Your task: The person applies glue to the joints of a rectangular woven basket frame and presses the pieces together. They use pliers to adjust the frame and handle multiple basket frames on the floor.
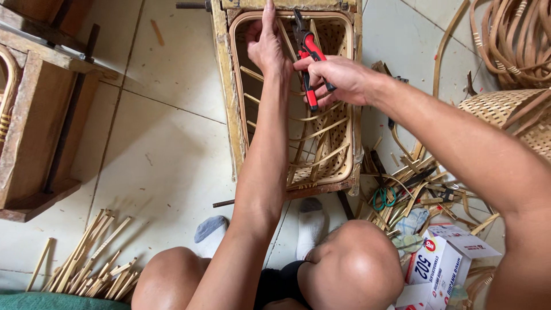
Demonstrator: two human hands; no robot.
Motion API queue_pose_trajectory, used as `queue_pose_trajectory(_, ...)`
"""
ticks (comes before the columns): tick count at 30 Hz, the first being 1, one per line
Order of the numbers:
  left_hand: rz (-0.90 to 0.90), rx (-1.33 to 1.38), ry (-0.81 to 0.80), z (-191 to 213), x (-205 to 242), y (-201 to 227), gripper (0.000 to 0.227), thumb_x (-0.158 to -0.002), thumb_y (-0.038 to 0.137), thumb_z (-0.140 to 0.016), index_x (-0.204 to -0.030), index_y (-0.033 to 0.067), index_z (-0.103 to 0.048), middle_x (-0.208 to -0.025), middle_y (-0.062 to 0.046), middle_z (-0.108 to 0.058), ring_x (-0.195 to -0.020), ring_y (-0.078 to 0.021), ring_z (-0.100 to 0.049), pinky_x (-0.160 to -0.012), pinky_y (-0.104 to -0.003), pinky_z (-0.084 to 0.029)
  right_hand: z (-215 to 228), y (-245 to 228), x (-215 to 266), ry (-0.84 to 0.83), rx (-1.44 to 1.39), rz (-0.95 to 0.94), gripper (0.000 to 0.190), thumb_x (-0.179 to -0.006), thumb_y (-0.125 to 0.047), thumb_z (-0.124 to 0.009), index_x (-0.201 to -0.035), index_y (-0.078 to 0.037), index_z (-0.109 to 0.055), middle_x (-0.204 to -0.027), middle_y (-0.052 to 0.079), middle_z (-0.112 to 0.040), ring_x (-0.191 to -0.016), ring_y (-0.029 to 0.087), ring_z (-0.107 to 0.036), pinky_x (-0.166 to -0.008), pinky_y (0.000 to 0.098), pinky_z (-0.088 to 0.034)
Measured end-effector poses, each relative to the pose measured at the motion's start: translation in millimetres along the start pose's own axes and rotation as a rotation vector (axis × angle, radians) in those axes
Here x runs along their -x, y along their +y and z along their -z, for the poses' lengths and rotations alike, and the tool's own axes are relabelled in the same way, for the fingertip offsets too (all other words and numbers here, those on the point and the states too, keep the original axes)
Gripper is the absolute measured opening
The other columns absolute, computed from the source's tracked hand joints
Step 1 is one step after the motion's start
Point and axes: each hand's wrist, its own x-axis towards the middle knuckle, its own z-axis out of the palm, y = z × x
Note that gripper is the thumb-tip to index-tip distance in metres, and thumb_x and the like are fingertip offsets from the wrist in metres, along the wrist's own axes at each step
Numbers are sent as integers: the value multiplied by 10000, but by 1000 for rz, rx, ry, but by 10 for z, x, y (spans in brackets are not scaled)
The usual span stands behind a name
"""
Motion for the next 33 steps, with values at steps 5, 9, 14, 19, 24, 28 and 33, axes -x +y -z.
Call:
queue_pose_trajectory(5, 11, 39, -23, 37, -65, -16, 400, -776, 212, -879, -1003, 28, -606, -765, -15, -659, -617, -84, -563, -528, -236, -433, -1, 76, -23, -7, -10, 77, 658, -782, -162, -503, -1436, -89, -533, -1029, 29, -517, -885, 212, -682, -782, 375, -566)
queue_pose_trajectory(9, -59, 113, -116, 82, -159, -125, 359, -842, 163, -867, -975, -25, -591, -746, -1, -605, -596, -69, -496, -510, -241, -376, 49, 108, -91, -12, -7, 98, 232, -820, -173, -496, -1022, -90, -574, -926, 58, -567, -812, 215, -674, -709, 378, -533)
queue_pose_trajectory(14, -102, 160, -83, 135, -276, -258, 275, -839, 109, -794, -1002, -1, -602, -702, 2, -594, -567, -72, -511, -502, -251, -412, 87, 132, -105, -17, 80, 119, 240, -906, -215, -510, -695, -141, -423, -797, 49, -482, -741, 208, -646, -716, 390, -530)
queue_pose_trajectory(19, -5, 131, -39, 136, -337, -205, 280, -834, 60, -775, -976, -60, -567, -724, -47, -638, -597, -122, -577, -538, -312, -487, 70, 27, 20, -25, 49, 82, 191, -867, -178, -541, -1043, -124, -593, -868, 15, -494, -798, 164, -660, -774, 390, -541)
queue_pose_trajectory(24, 110, -308, -146, 96, -272, -165, 345, -866, 190, -814, -883, -70, -589, -635, -57, -515, -479, -157, -408, -422, -333, -286, 281, 105, 439, -72, 19, -41, 571, -820, -152, -547, -1385, -101, -613, -1022, 22, -651, -835, 104, -653, -797, 347, -556)
queue_pose_trajectory(28, 171, -339, -340, 107, -154, -223, 251, -839, 206, -781, -927, 40, -613, -745, -56, -719, -597, -164, -706, -558, -316, -554, 448, 324, 553, 21, 55, -33, 622, -820, -141, -526, -1436, -129, -606, -1015, 48, -573, -866, 117, -671, -791, 340, -585)
queue_pose_trajectory(33, 111, -361, -443, 77, -122, -208, 254, -775, 85, -841, -805, -7, -605, -679, -51, -629, -555, -150, -595, -473, -363, -459, 572, 352, 348, 46, 55, 10, 619, -817, -157, -528, -1435, -159, -549, -1068, 33, -629, -920, 145, -696, -808, 359, -574)
